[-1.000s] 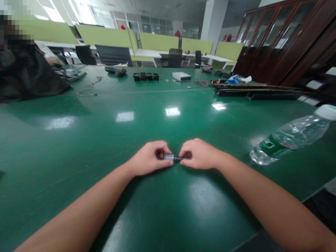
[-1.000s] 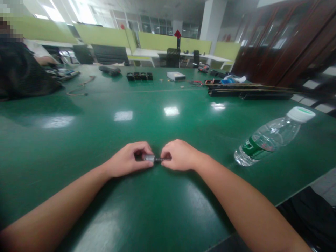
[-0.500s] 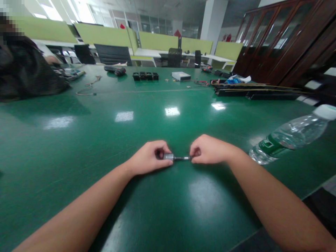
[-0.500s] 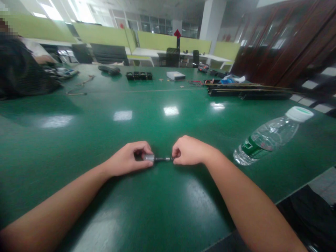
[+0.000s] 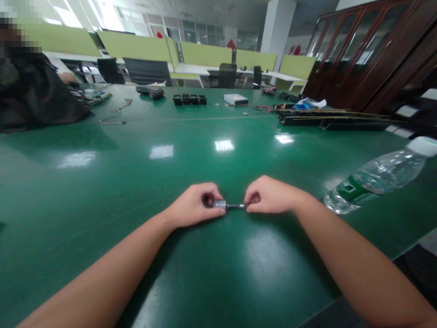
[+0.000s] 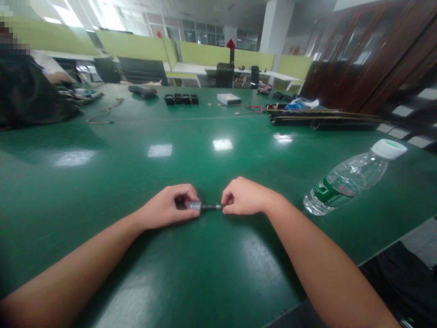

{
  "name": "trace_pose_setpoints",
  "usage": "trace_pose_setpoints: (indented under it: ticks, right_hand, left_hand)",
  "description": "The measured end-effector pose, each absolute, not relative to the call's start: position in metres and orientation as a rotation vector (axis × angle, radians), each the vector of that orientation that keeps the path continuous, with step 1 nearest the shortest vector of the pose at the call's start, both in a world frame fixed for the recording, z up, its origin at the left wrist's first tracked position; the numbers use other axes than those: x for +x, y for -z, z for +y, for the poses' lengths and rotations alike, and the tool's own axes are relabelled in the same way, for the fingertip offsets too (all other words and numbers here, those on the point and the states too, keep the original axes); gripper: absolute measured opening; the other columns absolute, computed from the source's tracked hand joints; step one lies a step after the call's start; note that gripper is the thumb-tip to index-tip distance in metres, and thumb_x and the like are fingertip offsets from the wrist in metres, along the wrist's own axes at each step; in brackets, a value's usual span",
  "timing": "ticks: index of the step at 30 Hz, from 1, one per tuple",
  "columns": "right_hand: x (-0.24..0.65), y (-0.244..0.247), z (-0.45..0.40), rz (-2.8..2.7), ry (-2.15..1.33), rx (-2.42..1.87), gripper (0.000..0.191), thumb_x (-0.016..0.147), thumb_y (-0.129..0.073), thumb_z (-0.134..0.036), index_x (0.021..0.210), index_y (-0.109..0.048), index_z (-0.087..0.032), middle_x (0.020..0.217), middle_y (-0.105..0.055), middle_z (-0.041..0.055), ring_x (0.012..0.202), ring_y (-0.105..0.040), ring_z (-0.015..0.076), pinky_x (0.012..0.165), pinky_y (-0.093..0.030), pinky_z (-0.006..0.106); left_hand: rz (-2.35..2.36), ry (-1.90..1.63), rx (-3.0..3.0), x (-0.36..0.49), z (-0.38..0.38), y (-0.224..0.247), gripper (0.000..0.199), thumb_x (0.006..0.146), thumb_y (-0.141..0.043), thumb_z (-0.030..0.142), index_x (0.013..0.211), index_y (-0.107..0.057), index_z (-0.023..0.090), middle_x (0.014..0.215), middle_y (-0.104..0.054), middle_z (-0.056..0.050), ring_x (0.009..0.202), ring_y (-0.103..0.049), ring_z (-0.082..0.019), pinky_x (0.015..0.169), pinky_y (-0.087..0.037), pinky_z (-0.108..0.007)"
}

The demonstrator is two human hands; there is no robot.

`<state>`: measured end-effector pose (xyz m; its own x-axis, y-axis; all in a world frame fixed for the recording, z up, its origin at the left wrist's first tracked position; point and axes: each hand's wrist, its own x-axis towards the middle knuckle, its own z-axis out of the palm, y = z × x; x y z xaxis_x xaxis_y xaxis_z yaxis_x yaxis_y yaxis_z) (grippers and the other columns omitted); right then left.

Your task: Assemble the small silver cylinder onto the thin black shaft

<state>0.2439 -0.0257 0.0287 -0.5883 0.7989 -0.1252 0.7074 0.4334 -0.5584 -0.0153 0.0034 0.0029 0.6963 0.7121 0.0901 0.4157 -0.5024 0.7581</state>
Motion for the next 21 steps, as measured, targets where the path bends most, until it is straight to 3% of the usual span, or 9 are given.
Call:
trace_pose_setpoints:
  ticks: [11,17,21]
  right_hand:
    - [0.211,-0.007,-0.028,-2.526,-0.546,-1.113,0.017,0.085,-0.067,-0.028,0.092,-0.076,-0.016,0.083,-0.069,0.0051,0.075,-0.059,0.0137,0.069,-0.041,0.024]
    - [0.212,-0.009,-0.028,-2.560,-0.525,-1.102,0.017,0.086,-0.067,-0.029,0.092,-0.076,-0.016,0.082,-0.068,0.0046,0.075,-0.058,0.0133,0.069,-0.040,0.024]
    - [0.212,-0.009,-0.029,-2.548,-0.488,-1.092,0.018,0.083,-0.070,-0.030,0.094,-0.075,-0.016,0.084,-0.069,0.0048,0.079,-0.060,0.0149,0.073,-0.042,0.026]
  left_hand:
    - [0.932,-0.481,2.254,-0.015,0.003,-0.001,0.030,0.068,-0.081,0.034,0.088,-0.066,0.017,0.075,-0.063,0.001,0.069,-0.058,-0.015,0.062,-0.045,-0.024]
    - [0.864,-0.461,2.222,-0.017,0.003,-0.004,0.029,0.080,-0.071,0.041,0.091,-0.067,0.016,0.077,-0.064,-0.001,0.069,-0.058,-0.015,0.063,-0.045,-0.024]
    - [0.872,-0.459,2.205,-0.017,0.004,-0.004,0.027,0.080,-0.071,0.039,0.091,-0.067,0.015,0.076,-0.064,-0.002,0.069,-0.058,-0.015,0.062,-0.045,-0.024]
